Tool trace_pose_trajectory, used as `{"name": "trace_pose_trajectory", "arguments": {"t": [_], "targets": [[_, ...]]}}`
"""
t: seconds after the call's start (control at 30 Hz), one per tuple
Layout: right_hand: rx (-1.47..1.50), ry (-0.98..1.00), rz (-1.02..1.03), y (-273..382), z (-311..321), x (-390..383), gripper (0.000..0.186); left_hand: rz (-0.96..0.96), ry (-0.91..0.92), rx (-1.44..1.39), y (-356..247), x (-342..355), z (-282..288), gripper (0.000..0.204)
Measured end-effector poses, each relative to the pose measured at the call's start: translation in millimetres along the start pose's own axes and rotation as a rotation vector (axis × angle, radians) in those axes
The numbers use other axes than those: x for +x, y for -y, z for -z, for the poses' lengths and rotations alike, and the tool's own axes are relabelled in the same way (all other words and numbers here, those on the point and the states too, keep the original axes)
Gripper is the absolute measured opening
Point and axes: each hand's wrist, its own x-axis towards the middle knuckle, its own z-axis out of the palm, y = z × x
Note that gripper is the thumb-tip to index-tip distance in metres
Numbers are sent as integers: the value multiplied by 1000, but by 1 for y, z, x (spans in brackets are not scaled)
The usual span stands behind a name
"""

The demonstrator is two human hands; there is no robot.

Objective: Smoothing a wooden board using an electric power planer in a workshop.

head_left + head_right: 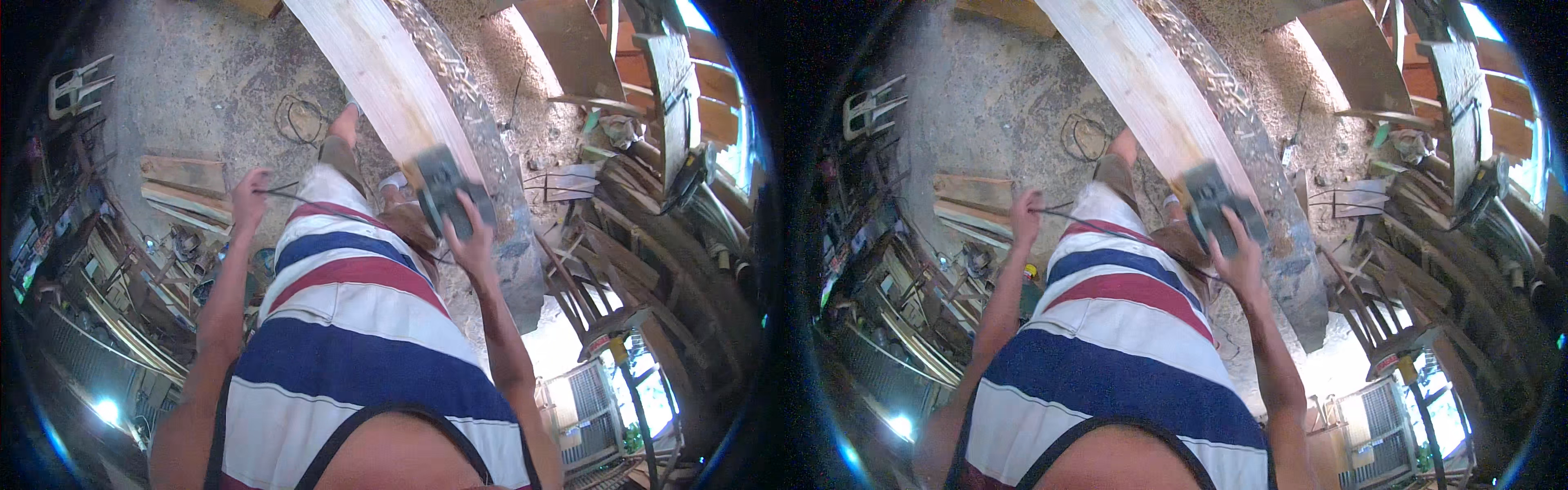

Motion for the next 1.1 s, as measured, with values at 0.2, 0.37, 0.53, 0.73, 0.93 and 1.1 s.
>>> {"name": "trace_pose_trajectory", "arguments": {"t": [0.2, 0.37, 0.53, 0.73, 0.93, 1.1], "targets": [[-13, 20, -108, -72, 17, -135, 58, -88, 313, 193, -81, 3, -73, 22], [35, -29, -53, -64, -2, -102, 58, -152, 70, 55, -67, -9, -70, 22], [51, -76, 128, -15, -30, -5, 57, 439, 18, 12, -18, -19, -49, 36], [111, -28, 39, 72, -74, 157, 50, 556, -161, -11, 43, -45, -41, 46], [22, -49, 255, 157, -112, 309, 52, 728, -238, -263, 57, -54, -38, 51], [113, 5, 248, 231, -147, 415, 57, 799, -281, -388, 44, -26, -26, 59]]}}
